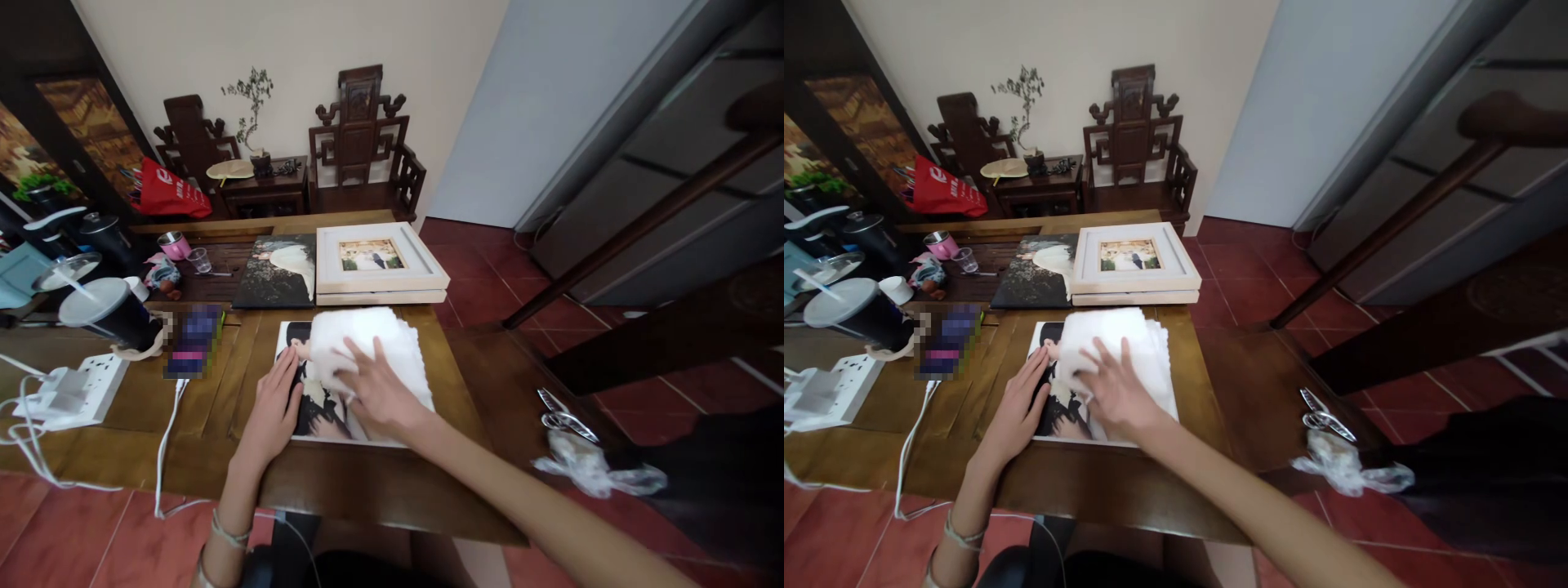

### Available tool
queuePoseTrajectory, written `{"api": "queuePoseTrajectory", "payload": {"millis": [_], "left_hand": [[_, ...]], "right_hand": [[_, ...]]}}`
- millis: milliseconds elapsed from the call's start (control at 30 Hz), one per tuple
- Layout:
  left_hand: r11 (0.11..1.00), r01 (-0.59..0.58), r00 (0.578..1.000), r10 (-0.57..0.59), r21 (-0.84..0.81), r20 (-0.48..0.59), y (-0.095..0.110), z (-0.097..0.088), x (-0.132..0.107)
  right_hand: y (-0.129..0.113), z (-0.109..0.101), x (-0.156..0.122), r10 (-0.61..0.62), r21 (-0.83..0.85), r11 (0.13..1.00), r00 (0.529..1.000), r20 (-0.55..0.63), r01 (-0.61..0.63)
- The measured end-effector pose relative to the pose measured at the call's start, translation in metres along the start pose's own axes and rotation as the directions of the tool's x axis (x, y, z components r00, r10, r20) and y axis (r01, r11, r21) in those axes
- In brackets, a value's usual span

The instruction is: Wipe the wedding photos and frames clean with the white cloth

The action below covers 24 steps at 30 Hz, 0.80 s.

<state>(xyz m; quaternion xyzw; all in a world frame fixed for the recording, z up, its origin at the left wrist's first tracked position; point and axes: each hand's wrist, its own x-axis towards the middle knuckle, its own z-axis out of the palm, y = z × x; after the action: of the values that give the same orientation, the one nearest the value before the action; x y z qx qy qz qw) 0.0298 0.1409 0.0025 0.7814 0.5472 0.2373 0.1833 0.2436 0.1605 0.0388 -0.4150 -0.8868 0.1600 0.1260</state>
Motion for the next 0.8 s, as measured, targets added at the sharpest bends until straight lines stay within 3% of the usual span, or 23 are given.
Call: {"api": "queuePoseTrajectory", "payload": {"millis": [167, 300, 400, 533, 667, 800], "left_hand": [[1.000, -0.006, 1.000, 0.006, -0.001, -0.002, 0.000, 0.000, 0.001], [1.000, -0.005, 1.000, 0.005, 0.000, -0.001, 0.000, 0.000, 0.002], [1.000, -0.006, 1.000, 0.006, -0.001, -0.010, -0.001, 0.000, 0.002], [1.000, -0.026, 1.000, 0.026, -0.008, -0.017, -0.001, 0.001, 0.000], [1.000, -0.010, 1.000, 0.010, 0.001, -0.008, -0.002, 0.001, 0.000], [1.000, -0.018, 0.999, 0.018, -0.006, -0.027, -0.003, 0.001, 0.000]], "right_hand": [[-0.047, 0.009, -0.069, -0.126, 0.132, 0.985, 0.988, 0.092, 0.113], [-0.055, -0.002, -0.084, -0.152, 0.276, 0.955, 0.980, 0.127, 0.113], [-0.037, -0.007, -0.061, -0.104, 0.257, 0.963, 0.993, 0.057, 0.086], [-0.007, -0.012, -0.004, -0.029, 0.117, 0.993, 0.999, 0.025, 0.026], [0.008, -0.020, 0.046, 0.044, 0.045, 0.998, 0.999, -0.015, -0.044], [0.005, -0.014, 0.050, 0.045, 0.011, 0.999, 0.999, -0.017, -0.045]]}}
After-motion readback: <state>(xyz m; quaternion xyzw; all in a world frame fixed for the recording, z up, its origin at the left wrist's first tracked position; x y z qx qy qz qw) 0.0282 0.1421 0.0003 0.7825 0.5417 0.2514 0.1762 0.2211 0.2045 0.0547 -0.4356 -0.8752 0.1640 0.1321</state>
